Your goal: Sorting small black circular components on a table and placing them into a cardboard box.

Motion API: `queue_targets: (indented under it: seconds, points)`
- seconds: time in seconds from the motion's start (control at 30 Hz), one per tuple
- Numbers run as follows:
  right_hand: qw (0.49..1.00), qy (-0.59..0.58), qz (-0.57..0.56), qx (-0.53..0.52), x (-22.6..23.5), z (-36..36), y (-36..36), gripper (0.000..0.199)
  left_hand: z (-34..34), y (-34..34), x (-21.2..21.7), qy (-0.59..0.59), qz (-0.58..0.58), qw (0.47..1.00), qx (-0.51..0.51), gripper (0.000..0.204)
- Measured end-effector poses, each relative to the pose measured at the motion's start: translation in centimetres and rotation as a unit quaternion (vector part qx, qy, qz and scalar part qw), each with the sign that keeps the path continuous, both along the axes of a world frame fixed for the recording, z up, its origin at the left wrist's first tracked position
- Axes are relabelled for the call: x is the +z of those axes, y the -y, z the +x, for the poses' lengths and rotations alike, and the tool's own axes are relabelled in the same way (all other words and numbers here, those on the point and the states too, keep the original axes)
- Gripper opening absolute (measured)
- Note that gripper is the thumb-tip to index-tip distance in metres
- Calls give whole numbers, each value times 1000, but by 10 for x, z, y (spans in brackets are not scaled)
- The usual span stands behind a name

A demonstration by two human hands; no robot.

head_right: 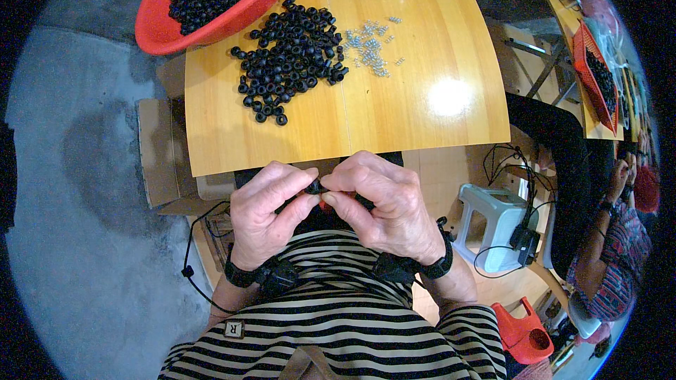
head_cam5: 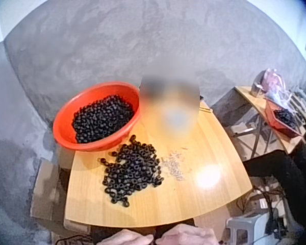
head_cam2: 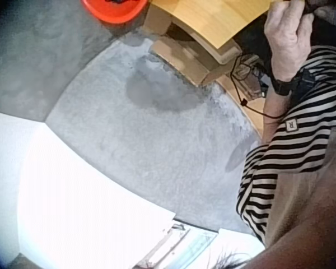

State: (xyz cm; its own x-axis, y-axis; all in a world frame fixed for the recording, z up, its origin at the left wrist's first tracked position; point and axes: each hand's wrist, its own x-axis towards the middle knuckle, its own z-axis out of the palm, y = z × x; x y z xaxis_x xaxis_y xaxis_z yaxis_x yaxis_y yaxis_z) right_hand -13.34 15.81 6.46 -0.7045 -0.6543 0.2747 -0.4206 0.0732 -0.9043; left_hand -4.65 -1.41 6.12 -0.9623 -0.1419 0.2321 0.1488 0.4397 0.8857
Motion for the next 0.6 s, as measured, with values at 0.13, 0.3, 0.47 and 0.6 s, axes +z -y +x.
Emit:
queue_targets:
  seconds: [0.13, 0.3, 0.47, 0.6]
  points:
    - [1000, 0, 1, 12, 0, 0, 0, 19, -1, 1, -3, -37, -25, 999, -10, 34]
    - [1000, -12, 13, 5, 0, 2, 1, 19, -2, 1, -1, -42, -40, 998, -16, 34]
    - [999, -5, -26, 18, -2, -6, 1, 19, 1, 1, -3, 14, 36, 999, -15, 33]
    - [997, 69, -20, -3, 4, -2, 5, 18, -2, 3, -5, -3, 75, 997, -7, 39]
